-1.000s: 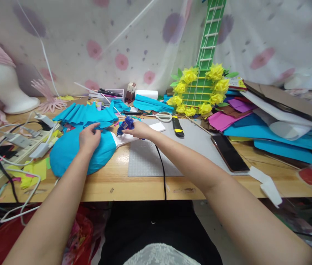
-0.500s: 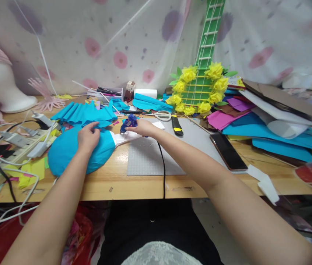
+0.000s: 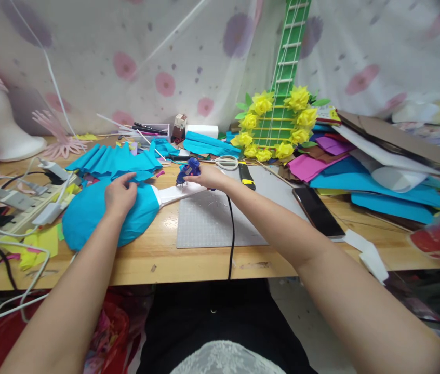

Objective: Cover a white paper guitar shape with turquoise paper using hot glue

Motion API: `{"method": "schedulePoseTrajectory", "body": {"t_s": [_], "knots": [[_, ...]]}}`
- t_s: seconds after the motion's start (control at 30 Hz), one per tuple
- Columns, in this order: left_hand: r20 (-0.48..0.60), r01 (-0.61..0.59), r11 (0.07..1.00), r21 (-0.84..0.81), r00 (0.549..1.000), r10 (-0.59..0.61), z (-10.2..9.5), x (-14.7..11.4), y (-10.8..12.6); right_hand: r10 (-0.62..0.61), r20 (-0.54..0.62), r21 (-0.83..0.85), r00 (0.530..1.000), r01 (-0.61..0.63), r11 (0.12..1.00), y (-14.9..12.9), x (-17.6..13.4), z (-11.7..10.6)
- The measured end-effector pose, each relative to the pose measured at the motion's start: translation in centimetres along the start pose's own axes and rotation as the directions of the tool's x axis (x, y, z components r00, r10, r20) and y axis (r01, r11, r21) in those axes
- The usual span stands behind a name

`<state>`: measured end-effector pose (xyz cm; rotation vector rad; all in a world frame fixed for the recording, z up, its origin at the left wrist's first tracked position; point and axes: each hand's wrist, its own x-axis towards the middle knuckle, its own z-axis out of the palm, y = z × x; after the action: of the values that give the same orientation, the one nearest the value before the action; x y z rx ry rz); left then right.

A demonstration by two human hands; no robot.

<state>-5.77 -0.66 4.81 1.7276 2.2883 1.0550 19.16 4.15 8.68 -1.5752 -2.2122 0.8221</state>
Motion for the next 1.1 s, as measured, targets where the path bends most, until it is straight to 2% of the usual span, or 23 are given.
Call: {"method": "schedulePoseTrajectory", "body": {"t_s": [0.13,0.53,0.63,0.73,0.9,1.1], "knots": [[0.0,-0.005,1.0,-0.001,1.0,0.005,-0.1,-0.1,0.1,-0.011,-0.01,0.016,1.0,0.011,1.0,0.8,0.0,-0.4],[-0.009,-0.02,1.0,0.017,1.0,0.02,0.3,0.3,-0.5,0.138,-0.024,-0.134,0.99,-0.14,0.981,3.7,0.4,-2.6],[-0.009,-0.017,0.999,0.029,1.0,0.017,0.3,0.3,-0.5,0.159,-0.047,-0.127,0.986,-0.164,0.978,4.1,0.1,-3.1],[-0.007,-0.014,1.0,0.025,1.0,0.015,0.3,0.3,-0.5,0.156,-0.056,-0.098,0.986,-0.161,0.982,4.1,-0.1,-3.2],[0.002,-0.004,0.998,0.06,1.0,0.004,0.3,0.4,-0.6,0.099,-0.002,-0.075,0.995,-0.099,0.992,3.3,0.1,-2.4],[0.002,-0.028,0.999,0.034,1.0,0.028,0.1,0.1,-0.3,0.065,-0.004,-0.144,0.998,-0.065,0.987,1.6,0.2,-1.3]]}}
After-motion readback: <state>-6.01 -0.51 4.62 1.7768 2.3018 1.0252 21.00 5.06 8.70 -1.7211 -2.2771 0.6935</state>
